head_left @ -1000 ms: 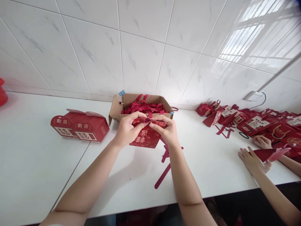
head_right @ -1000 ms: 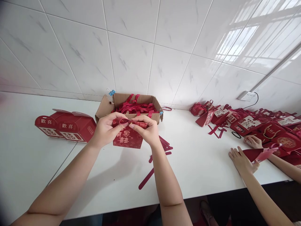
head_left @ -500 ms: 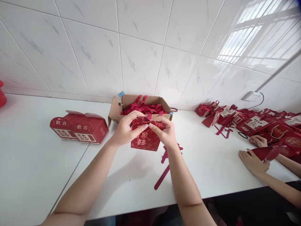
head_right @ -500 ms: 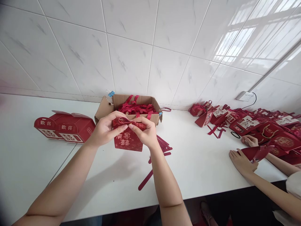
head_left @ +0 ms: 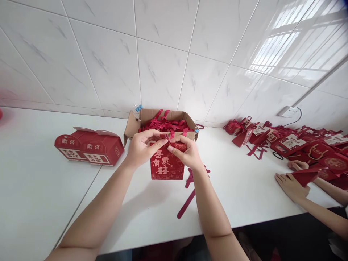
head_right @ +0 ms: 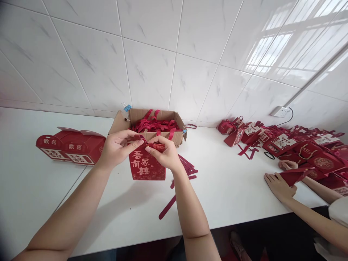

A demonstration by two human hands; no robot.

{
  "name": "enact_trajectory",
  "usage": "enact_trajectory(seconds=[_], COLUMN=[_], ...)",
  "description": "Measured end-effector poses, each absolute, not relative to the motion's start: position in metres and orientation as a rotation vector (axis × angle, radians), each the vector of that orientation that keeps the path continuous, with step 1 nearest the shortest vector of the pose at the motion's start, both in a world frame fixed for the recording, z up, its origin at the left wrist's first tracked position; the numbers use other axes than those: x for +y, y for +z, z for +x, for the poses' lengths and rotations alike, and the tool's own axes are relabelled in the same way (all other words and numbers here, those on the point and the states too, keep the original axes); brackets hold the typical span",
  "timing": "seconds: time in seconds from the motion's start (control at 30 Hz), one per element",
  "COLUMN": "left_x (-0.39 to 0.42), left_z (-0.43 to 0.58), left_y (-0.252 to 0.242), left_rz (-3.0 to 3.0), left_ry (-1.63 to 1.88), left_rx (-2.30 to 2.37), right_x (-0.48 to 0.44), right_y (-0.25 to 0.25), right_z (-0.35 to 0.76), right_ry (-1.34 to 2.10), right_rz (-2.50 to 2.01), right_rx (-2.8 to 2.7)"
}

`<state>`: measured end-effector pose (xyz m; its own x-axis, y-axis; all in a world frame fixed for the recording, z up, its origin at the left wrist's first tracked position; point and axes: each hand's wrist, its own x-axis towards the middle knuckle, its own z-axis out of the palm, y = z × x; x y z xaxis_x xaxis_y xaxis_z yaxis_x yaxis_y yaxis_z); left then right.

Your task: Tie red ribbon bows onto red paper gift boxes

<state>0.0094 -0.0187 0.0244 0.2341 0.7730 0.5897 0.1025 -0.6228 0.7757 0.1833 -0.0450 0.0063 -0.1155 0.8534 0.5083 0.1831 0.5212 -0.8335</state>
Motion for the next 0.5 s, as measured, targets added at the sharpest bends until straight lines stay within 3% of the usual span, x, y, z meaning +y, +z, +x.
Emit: enact_trajectory(seconds=[0.27, 0.5], left_x=[-0.022, -0.018], left_z=[0.015, 0.004], left_y=[0.025, 0.033], left_rz=[1.964, 1.830], left_ry=[1.366, 1.574], left_rx=[0.865, 0.784], right_x=[-0.047, -0.061], right_y=[0.005, -0.009], right_z=[0.174, 0.235], right_ry=[0.751, 0.441], right_rz=[-0.960, -1.361], right_rx=[-1.614, -1.399])
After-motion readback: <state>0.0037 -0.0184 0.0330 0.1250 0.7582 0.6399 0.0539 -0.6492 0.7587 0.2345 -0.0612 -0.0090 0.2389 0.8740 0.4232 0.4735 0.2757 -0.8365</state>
